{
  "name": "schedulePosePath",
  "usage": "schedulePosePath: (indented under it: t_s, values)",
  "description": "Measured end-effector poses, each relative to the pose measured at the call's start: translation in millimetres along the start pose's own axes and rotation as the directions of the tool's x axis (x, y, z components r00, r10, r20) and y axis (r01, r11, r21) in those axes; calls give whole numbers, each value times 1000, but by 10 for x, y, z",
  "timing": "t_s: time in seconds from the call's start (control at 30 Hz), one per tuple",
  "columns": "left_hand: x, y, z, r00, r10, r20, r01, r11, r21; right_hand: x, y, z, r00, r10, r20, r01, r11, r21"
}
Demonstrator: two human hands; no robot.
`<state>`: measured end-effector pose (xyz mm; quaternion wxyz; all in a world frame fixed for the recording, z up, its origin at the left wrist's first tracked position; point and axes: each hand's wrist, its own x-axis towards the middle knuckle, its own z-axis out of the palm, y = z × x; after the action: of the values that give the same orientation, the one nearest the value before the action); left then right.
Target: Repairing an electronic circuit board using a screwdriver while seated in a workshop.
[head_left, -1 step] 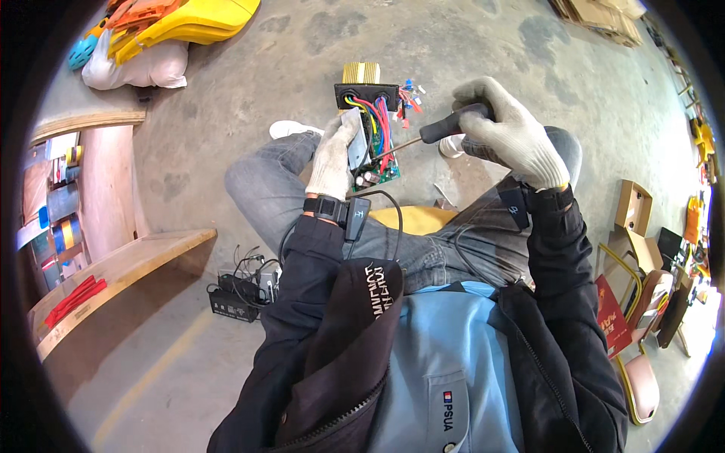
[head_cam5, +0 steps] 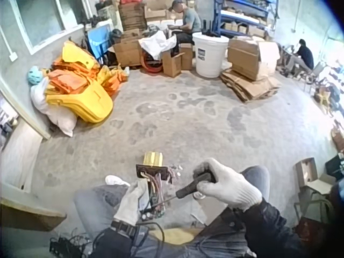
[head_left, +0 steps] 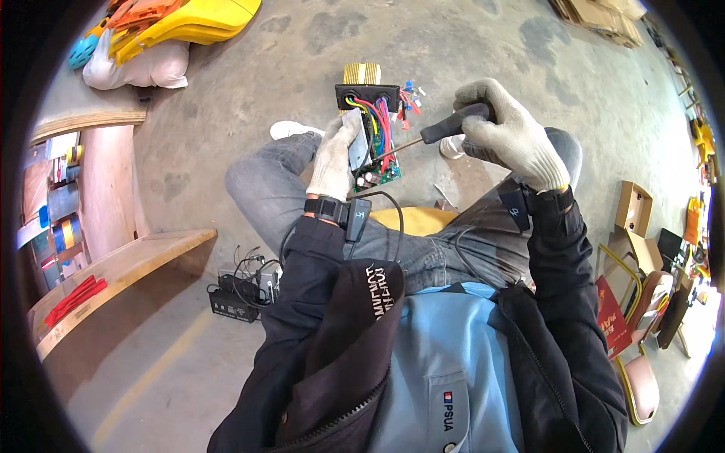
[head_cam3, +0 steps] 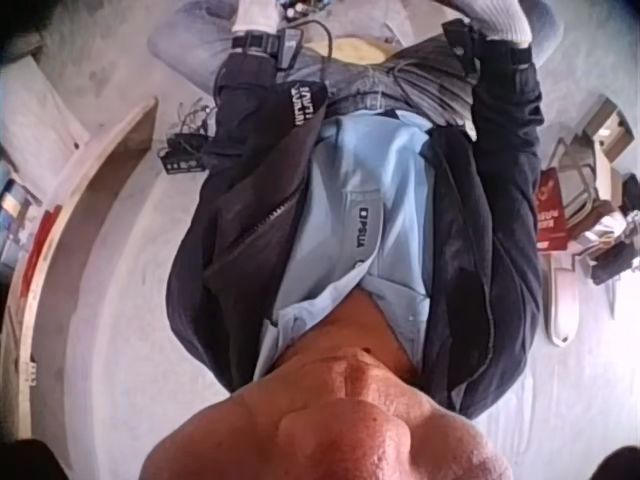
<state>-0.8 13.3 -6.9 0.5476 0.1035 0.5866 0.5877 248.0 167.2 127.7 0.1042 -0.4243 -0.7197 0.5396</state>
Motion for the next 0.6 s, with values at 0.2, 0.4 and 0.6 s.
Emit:
schedulePosePath:
  t_s: [0.2,0.4,0.6]
  values:
    - [-129,91,118,999,-36,-22,36,999,-19,104,116,13,989,-150,10,146,946,-288]
    - [-65,36,54,1000,3,-25,-4,1000,-18,51,73,65,994,-106,-40,103,993,-61]
    - [-102,72,121,999,-15,-45,13,999,-51,29,-31,54,993,-88,-75,74,983,-170]
